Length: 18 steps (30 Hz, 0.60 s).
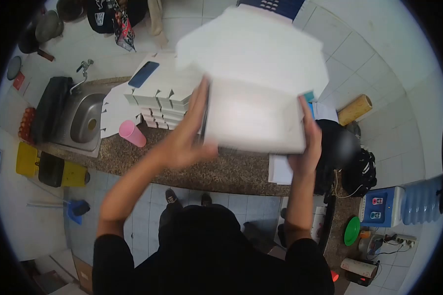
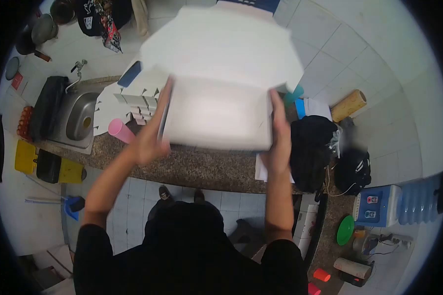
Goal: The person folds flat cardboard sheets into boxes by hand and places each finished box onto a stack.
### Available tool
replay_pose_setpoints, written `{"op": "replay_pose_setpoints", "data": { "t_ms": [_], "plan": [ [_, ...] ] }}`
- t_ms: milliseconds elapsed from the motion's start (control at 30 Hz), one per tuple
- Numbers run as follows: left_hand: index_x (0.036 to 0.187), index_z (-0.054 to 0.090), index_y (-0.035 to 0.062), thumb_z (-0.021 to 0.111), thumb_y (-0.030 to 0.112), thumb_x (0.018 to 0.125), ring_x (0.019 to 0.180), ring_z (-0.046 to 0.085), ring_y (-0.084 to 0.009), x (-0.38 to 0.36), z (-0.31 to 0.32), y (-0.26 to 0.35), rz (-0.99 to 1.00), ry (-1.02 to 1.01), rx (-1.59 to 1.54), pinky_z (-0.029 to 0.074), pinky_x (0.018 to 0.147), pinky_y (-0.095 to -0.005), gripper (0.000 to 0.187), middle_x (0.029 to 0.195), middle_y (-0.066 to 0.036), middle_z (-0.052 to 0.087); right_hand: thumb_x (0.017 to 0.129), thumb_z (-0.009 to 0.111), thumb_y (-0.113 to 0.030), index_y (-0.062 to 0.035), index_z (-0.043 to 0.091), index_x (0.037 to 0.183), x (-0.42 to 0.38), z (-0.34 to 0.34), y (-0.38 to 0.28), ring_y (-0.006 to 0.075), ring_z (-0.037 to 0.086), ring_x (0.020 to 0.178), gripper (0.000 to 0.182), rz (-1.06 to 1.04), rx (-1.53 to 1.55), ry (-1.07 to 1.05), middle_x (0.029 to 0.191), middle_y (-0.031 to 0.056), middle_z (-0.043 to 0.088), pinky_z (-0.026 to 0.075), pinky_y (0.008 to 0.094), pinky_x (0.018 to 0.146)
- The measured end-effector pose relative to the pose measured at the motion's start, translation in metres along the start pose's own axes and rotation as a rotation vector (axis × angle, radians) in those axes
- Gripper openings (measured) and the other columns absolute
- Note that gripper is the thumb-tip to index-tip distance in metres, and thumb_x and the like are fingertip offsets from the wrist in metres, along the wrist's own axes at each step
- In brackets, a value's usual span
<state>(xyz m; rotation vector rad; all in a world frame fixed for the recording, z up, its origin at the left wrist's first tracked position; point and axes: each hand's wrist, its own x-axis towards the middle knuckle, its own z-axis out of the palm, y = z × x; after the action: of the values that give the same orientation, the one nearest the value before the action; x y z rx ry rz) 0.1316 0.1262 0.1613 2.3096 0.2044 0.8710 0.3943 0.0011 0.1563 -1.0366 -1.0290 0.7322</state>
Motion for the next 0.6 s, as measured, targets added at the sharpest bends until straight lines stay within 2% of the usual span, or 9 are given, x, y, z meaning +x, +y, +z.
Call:
{"op": "replay_pose_setpoints", "data": {
  "t_ms": [33, 67, 100, 133, 233, 267, 433, 533, 600],
  "plan": [
    [0.160, -0.001, -0.0024, 0.035, 0.080, 0.093, 0.156, 0.006, -0.0352, 0.035, -0.001, 0.003, -0.257, 0.117, -0.166, 0.005, 0.126, -0.0481, 0.112, 0.169, -0.020, 0.007, 0.106, 0.040, -0.042, 0.0032, 0.033, 0.155, 0.026, -0.002, -0.011, 0.0256, 0.045, 0.141, 0.067, -0.061, 0.097, 0.027, 0.154, 0.0188, 0.043, 0.036, 0.0396, 0.116],
    [0.160, 0.000, -0.0015, 0.027, 0.077, 0.097, 0.156, 0.007, -0.0348, 0.073, -0.005, -0.018, -0.338, 0.106, -0.573, 0.008, 0.126, -0.0474, 0.104, 0.169, -0.019, 0.008, 0.106, 0.043, -0.041, 0.0029, 0.033, 0.155, 0.049, -0.005, -0.029, 0.0258, 0.047, 0.139, 0.066, -0.019, 0.095, 0.052, 0.155, 0.0177, 0.043, 0.039, 0.0384, 0.114],
    [0.161, 0.008, -0.0007, 0.023, 0.070, 0.102, 0.155, 0.012, -0.0330, 0.103, -0.013, -0.014, -0.450, 0.071, -0.564, 0.013, 0.126, -0.0477, 0.094, 0.167, -0.020, 0.017, 0.107, 0.047, -0.039, 0.0027, 0.032, 0.156, 0.071, -0.009, -0.044, 0.0261, 0.048, 0.138, 0.066, 0.021, 0.095, 0.073, 0.155, 0.0166, 0.043, 0.041, 0.0372, 0.112],
    [0.158, 0.021, -0.0038, 0.025, 0.057, 0.108, 0.151, 0.027, -0.0329, 0.121, -0.018, -0.018, -0.506, 0.044, -0.487, 0.022, 0.124, -0.0489, 0.079, 0.160, -0.023, 0.031, 0.107, 0.047, -0.039, 0.0027, 0.032, 0.156, 0.090, -0.014, -0.049, 0.0261, 0.048, 0.138, 0.066, 0.006, 0.094, 0.067, 0.155, 0.0166, 0.043, 0.041, 0.0372, 0.112],
    [0.154, 0.030, -0.0046, 0.030, 0.048, 0.110, 0.144, 0.039, -0.0303, 0.152, -0.018, -0.070, -0.547, 0.017, -0.660, 0.030, 0.120, -0.0489, 0.069, 0.154, -0.022, 0.040, 0.106, 0.052, -0.034, 0.0040, 0.038, 0.152, 0.138, -0.037, -0.038, 0.0251, 0.054, 0.132, 0.061, 0.061, -0.080, -0.008, 0.150, 0.0168, 0.048, 0.043, 0.0374, 0.110],
    [0.152, 0.034, -0.0055, 0.030, 0.037, 0.112, 0.139, 0.045, -0.0284, 0.154, -0.018, -0.060, -0.593, 0.045, -0.708, 0.035, 0.117, -0.0486, 0.058, 0.152, -0.020, 0.044, 0.106, 0.053, -0.033, 0.0049, 0.040, 0.149, 0.150, -0.047, -0.021, 0.0245, 0.055, 0.130, 0.059, 0.129, -0.098, -0.025, 0.148, 0.0170, 0.050, 0.044, 0.0380, 0.109],
    [0.152, 0.033, -0.0068, 0.027, 0.027, 0.112, 0.140, 0.044, -0.0300, 0.150, -0.012, -0.084, -0.721, 0.099, -0.598, 0.037, 0.117, -0.0484, 0.053, 0.153, -0.022, 0.042, 0.105, 0.053, -0.041, 0.0060, 0.044, 0.143, 0.155, -0.054, 0.027, 0.0267, 0.056, 0.125, 0.062, 0.245, -0.217, -0.070, 0.141, 0.0203, 0.053, 0.044, 0.0379, 0.106],
    [0.152, 0.032, -0.0073, 0.029, 0.022, 0.111, 0.140, 0.045, -0.0328, 0.143, -0.021, -0.091, -0.745, 0.028, -0.542, 0.040, 0.116, -0.0499, 0.050, 0.152, -0.024, 0.042, 0.104, 0.056, -0.043, 0.0104, 0.038, 0.145, 0.156, -0.056, 0.023, 0.0296, 0.055, 0.128, 0.069, 0.304, -0.161, -0.209, 0.143, 0.0242, 0.050, 0.044, 0.0531, 0.108],
    [0.151, 0.033, -0.0076, 0.029, 0.022, 0.111, 0.139, 0.045, -0.0335, 0.141, -0.023, -0.092, -0.744, 0.016, -0.556, 0.040, 0.115, -0.0504, 0.050, 0.152, -0.025, 0.042, 0.105, 0.056, -0.039, 0.0113, 0.039, 0.143, 0.161, -0.059, 0.013, 0.0271, 0.055, 0.128, 0.066, 0.357, -0.156, -0.268, 0.139, 0.0229, 0.053, 0.046, 0.0478, 0.107]
  ]
}}
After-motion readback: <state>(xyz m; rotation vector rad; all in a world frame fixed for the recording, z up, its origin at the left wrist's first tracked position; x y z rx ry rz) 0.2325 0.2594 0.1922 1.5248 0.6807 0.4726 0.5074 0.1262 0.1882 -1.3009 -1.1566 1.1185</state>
